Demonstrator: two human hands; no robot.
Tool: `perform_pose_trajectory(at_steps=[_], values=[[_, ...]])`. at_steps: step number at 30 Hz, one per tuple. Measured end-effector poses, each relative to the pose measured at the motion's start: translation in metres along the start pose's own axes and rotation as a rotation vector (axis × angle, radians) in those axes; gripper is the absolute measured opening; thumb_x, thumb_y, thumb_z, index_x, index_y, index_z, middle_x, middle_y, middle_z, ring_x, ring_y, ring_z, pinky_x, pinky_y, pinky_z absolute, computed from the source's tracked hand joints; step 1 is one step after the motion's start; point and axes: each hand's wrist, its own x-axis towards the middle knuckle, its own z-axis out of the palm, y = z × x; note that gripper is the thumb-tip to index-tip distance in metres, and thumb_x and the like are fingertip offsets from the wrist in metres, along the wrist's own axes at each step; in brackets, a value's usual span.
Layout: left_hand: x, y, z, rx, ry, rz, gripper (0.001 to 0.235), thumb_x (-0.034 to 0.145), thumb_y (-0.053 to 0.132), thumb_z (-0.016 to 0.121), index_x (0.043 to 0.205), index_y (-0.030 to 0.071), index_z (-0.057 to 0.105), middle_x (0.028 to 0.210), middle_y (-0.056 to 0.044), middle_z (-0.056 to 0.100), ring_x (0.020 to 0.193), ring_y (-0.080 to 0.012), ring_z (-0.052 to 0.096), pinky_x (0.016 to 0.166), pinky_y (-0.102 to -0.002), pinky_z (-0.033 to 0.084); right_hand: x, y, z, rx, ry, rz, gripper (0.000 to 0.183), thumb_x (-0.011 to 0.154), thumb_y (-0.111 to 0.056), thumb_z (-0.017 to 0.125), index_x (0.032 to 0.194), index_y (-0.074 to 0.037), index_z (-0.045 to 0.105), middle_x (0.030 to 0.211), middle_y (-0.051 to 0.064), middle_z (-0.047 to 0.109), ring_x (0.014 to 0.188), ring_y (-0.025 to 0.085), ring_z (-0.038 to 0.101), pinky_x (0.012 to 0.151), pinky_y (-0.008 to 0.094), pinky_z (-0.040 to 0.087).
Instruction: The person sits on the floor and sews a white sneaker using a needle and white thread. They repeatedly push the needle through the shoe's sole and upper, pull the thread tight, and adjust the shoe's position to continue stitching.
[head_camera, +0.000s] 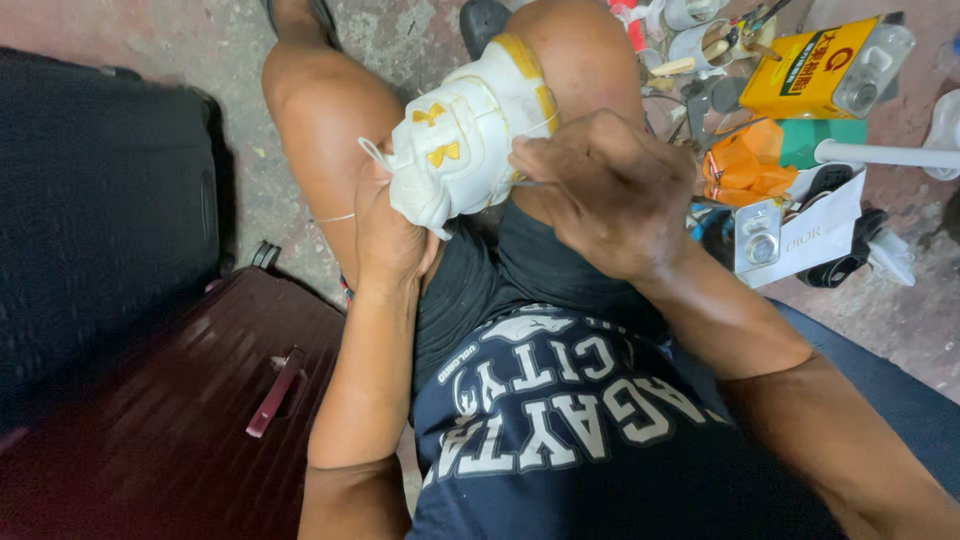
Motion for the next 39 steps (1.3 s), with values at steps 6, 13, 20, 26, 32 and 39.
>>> perform_pose_trajectory(at_steps=[6,13,20,26,32,39], values=[[0.003,0.001,0.001,0.052,-0.043,0.029,0.065,0.112,0.043,0.049,0.156,-0.003,0.038,0.156,-0.014,0.05,0.145,-0.0261,0.05,0.127,-0.044,0.038,-0.002,0.006,0.003,-0.008,-0.122,0.106,0.023,0.095,-0.005,0.08,0.11,-0.008,0.063,0.101,0.007,0.059,0.082,0.022,0.068,0.064,0.032,0.052],[-0.001,0.007,0.008,0.12,-0.087,0.037,0.066,0.111,0.038,0.056,0.158,-0.002,0.034,0.158,-0.013,0.048,0.147,-0.0262,0.048,0.127,-0.046,0.038,-0.002,0.013,0.008,0.122,-0.056,0.236,0.016,0.107,-0.003,0.075,0.111,-0.004,0.059,0.104,0.011,0.058,0.071,0.02,0.061,0.061,0.033,0.048],[-0.005,0.021,0.006,0.162,-0.017,-0.024,0.068,0.108,0.035,0.051,0.161,-0.002,0.027,0.165,-0.014,0.039,0.155,-0.0266,0.04,0.134,-0.045,0.029,-0.003,0.018,0.006,0.3,-0.031,0.265,0.012,0.108,0.0,0.071,0.106,-0.002,0.059,0.098,0.009,0.058,0.082,0.018,0.061,0.075,0.028,0.049],[-0.013,0.026,-0.011,-0.083,-0.278,0.033,0.071,0.099,0.03,0.054,0.149,-0.019,0.038,0.159,-0.021,0.046,0.151,-0.033,0.043,0.132,-0.045,0.028,-0.008,0.031,0.01,0.601,-0.018,0.392,0.011,0.112,-0.003,0.068,0.107,-0.002,0.058,0.097,0.004,0.059,0.087,0.012,0.059,0.082,0.024,0.047],[-0.022,0.024,-0.006,0.206,-0.051,0.022,0.082,0.085,0.028,0.084,0.148,-0.004,0.042,0.145,-0.013,0.054,0.137,-0.0265,0.054,0.119,-0.043,0.041,-0.03,0.055,0.0,0.93,0.084,0.745,0.013,0.114,-0.012,0.063,0.108,-0.002,0.057,0.084,-0.003,0.054,0.066,0.001,0.044,0.058,0.018,0.035],[-0.028,0.047,0.044,0.578,-0.039,-0.021,0.041,0.1,0.015,0.074,0.133,-0.007,0.063,0.125,-0.009,0.07,0.114,-0.0149,0.065,0.105,-0.031,0.05,-0.028,0.076,-0.05,0.923,0.383,0.763,0.013,0.112,-0.012,0.056,0.106,-0.004,0.064,0.079,0.004,0.061,0.06,0.009,0.05,0.053,0.024,0.039]])
